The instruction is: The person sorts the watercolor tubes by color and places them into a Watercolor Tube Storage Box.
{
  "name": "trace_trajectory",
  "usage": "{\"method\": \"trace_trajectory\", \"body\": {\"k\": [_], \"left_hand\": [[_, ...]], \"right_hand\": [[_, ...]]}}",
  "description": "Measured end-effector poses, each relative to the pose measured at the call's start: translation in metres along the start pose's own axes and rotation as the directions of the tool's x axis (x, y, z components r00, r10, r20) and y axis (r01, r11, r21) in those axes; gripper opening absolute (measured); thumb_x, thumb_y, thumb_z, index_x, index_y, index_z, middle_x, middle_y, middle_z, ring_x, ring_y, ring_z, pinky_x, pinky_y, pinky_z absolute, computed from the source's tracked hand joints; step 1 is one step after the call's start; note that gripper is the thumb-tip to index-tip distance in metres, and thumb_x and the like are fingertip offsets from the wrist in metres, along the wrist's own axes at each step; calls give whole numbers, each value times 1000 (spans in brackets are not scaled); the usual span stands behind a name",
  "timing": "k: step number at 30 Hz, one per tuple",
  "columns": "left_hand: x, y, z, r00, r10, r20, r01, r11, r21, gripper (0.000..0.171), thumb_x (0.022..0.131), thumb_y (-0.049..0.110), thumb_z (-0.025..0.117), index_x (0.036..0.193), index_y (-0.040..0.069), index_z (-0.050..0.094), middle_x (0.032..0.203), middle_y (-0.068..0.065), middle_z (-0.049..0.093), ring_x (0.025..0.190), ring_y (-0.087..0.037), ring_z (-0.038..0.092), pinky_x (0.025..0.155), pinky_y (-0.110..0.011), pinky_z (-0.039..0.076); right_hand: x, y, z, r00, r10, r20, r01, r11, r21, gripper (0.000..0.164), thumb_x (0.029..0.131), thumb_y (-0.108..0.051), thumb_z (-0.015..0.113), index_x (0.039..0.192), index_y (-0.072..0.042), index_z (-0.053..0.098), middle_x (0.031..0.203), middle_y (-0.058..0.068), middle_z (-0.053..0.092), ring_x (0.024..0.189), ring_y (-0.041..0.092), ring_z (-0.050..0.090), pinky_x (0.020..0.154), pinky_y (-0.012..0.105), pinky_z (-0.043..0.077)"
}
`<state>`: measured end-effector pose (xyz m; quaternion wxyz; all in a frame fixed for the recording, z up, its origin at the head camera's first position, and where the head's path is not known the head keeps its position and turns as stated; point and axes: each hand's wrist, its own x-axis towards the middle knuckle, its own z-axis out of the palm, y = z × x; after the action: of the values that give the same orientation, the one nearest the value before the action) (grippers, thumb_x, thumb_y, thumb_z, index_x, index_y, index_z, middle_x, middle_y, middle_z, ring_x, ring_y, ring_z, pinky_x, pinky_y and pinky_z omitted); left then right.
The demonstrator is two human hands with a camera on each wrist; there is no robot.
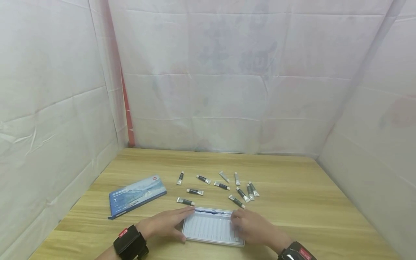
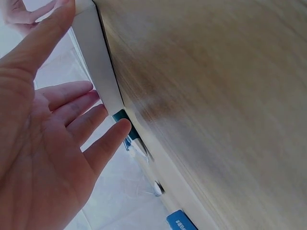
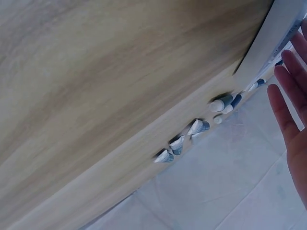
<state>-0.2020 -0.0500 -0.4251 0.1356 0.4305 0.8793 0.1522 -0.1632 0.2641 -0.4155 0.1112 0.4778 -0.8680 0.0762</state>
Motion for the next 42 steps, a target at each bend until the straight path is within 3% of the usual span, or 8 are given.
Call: {"method": "trace_trajectory", "body": {"k": [7,14,26,31,34,37,39,42], "left_hand": [[0,0,0,1000,1,1,-1,1000,-11,84,77,46,67,143,9,31,147,-5,28,131,-16,29,103,-30,31],[0,0,0,1000,-4,-2,4,1000,-16,84,77,46,67,143,9,31,147,-5,27,131,-16,29,103,-30,31],[0,-2,1,1000,-2,4,2,1000,-18,85,77,47,66,144,8,30,148,-5,26,132,-16,27,103,-31,30],[1,-1,-1,1000,-5,12,5,1000,-13,84,77,46,66,143,8,30,148,-4,27,132,-16,28,103,-31,30],[1,-1,-2,1000,-16,18,16,1000,-6,84,77,46,67,143,9,31,147,-4,27,131,-15,28,103,-30,31],[1,-1,-2,1000,-18,20,18,1000,-5,84,77,46,67,143,9,31,147,-4,27,131,-15,28,103,-30,31],[1,-2,-1,1000,-11,20,11,1000,-6,84,77,46,67,143,8,31,147,-4,27,131,-16,28,103,-31,30],[2,-2,1,1000,1,18,-1,1000,-2,84,77,47,67,143,8,31,147,-5,28,131,-16,29,103,-31,31]], "right_hand": [[-2,2,4,999,-29,-17,29,999,25,12,71,-13,76,82,-13,70,92,-4,58,84,8,55,68,22,49],[-1,3,8,1000,-7,-5,7,997,78,11,72,-14,75,81,-14,69,92,-5,57,84,5,53,67,16,47],[-1,2,7,1000,20,7,-20,996,91,11,72,-14,75,79,-16,67,93,-4,56,84,8,53,66,20,49],[5,4,0,994,84,69,-93,986,140,9,75,-11,72,83,-14,68,91,-6,57,82,6,55,67,23,50],[15,15,-11,984,166,69,-176,964,198,10,79,-6,68,87,-11,67,88,-6,60,79,7,56,67,25,51],[29,39,-22,964,264,-26,-254,945,207,10,79,2,65,86,-4,66,82,0,61,73,11,58,63,26,52],[40,59,-27,936,343,-82,-323,927,190,9,77,6,64,84,0,65,78,4,60,69,15,57,60,27,51],[53,91,-28,866,492,-85,-477,865,155,9,78,6,62,86,4,64,76,6,59,68,19,56,59,31,49]]}}
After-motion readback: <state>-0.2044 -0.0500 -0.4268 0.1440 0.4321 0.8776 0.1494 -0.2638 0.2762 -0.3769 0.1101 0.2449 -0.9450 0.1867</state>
